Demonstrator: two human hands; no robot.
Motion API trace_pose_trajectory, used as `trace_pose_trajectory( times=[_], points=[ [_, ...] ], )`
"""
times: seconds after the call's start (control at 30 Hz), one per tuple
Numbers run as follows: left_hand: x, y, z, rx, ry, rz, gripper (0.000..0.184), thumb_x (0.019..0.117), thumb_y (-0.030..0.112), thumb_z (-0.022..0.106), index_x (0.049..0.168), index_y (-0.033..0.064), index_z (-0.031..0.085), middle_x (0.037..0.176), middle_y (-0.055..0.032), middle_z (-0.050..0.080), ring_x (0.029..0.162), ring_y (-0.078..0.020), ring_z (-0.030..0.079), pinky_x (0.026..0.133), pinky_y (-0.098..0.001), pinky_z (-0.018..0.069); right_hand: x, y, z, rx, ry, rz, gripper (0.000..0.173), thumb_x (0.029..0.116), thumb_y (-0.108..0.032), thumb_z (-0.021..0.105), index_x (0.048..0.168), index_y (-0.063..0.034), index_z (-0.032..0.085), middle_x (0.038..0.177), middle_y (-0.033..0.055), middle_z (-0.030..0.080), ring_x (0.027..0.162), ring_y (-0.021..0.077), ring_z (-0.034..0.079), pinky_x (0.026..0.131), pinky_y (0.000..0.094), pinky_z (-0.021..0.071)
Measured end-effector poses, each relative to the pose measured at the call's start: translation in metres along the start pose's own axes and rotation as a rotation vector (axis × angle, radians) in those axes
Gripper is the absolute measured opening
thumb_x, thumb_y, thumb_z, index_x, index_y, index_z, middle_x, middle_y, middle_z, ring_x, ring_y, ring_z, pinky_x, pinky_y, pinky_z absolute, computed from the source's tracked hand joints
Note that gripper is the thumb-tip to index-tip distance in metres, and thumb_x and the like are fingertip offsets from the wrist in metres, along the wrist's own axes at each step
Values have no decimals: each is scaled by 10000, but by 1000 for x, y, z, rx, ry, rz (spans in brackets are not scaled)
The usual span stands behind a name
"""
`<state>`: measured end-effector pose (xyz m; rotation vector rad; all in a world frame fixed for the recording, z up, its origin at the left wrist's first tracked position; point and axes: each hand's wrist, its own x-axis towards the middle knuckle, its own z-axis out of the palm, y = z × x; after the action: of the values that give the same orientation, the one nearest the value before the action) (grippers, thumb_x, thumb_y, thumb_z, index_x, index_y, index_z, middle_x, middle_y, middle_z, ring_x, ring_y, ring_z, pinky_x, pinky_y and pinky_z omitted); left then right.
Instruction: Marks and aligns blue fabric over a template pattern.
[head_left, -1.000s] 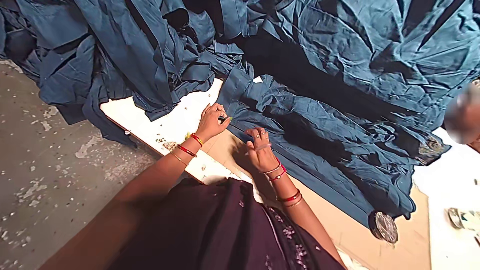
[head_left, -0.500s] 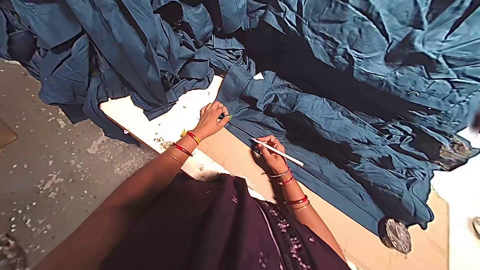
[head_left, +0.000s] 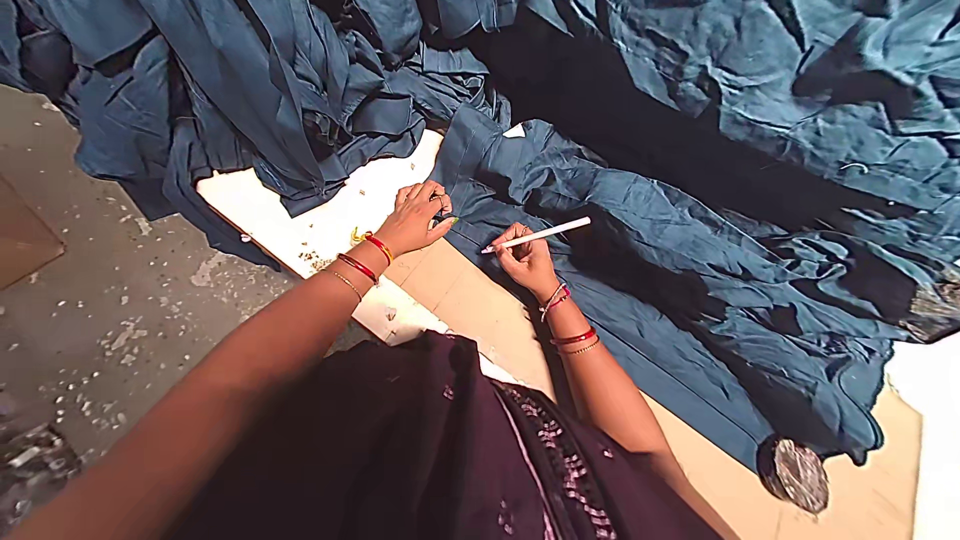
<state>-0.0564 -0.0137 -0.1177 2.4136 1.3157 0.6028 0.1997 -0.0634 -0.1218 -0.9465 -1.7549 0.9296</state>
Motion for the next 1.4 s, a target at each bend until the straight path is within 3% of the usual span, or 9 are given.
trace_pose_trajectory(
  times=[0.2,0.3,0.6,0.77,0.83,0.93,1.17,1.33,1.4],
  points=[
    [0,-2,0,-18,8,4,306,964,262,617,1021,-34,670,1238,-269,602,1204,-462,562,1051,-650,339,-3,1,7,-69,-39,6,83,840,-69,636,877,5,628,728,4,642,568,-31,514,533,141,423],
    [0,-3,1,-20,7,2,321,964,275,606,1024,-33,673,1236,-267,603,1204,-460,563,1048,-650,341,-2,-4,12,-291,-72,-108,130,834,-101,642,814,27,631,731,106,660,663,148,627,639,291,501],
    [-1,0,0,-42,14,-7,295,964,239,620,1013,-46,673,1238,-277,605,1205,-468,563,1057,-648,341,2,-6,22,-536,135,-28,234,919,-109,650,768,58,584,688,157,560,672,287,595,652,411,481],
    [0,-2,-1,-43,18,-5,289,964,236,623,1019,-43,678,1244,-268,606,1205,-463,563,1069,-642,338,-6,-25,-2,235,474,235,220,1041,-110,510,823,-133,526,614,-80,549,448,-2,473,435,163,423],
    [0,-3,0,-56,26,1,292,968,236,615,1013,-45,675,1240,-272,606,1203,-468,567,1066,-655,336,-29,-40,-30,413,464,224,184,1013,-53,506,891,-133,618,676,-69,649,455,-1,522,436,159,457],
    [0,-5,2,-48,22,16,307,967,245,607,1016,-50,674,1244,-284,603,1203,-481,565,1052,-668,337,-73,-36,-48,114,241,207,100,929,-17,580,1009,-61,620,814,-84,691,569,-46,563,540,147,490],
    [1,-3,0,-21,5,5,336,961,269,590,1016,-54,662,1247,-305,584,1195,-509,550,1019,-678,333,-89,-19,-29,-66,172,154,26,863,-46,594,857,-62,575,773,-66,646,616,-82,536,566,113,446],
    [1,-3,2,-18,0,10,345,969,268,583,1026,-62,661,1246,-311,582,1199,-513,549,1020,-681,335,-88,-23,-20,-477,143,19,202,867,-137,619,736,11,580,641,92,562,624,182,579,607,326,464],
    [1,-2,-1,-21,1,8,335,971,255,597,1027,-69,662,1244,-317,581,1197,-519,547,1016,-682,338,-84,-21,-18,-395,271,83,226,895,-102,608,706,-15,521,620,31,501,572,99,502,569,259,422]
  ],
)
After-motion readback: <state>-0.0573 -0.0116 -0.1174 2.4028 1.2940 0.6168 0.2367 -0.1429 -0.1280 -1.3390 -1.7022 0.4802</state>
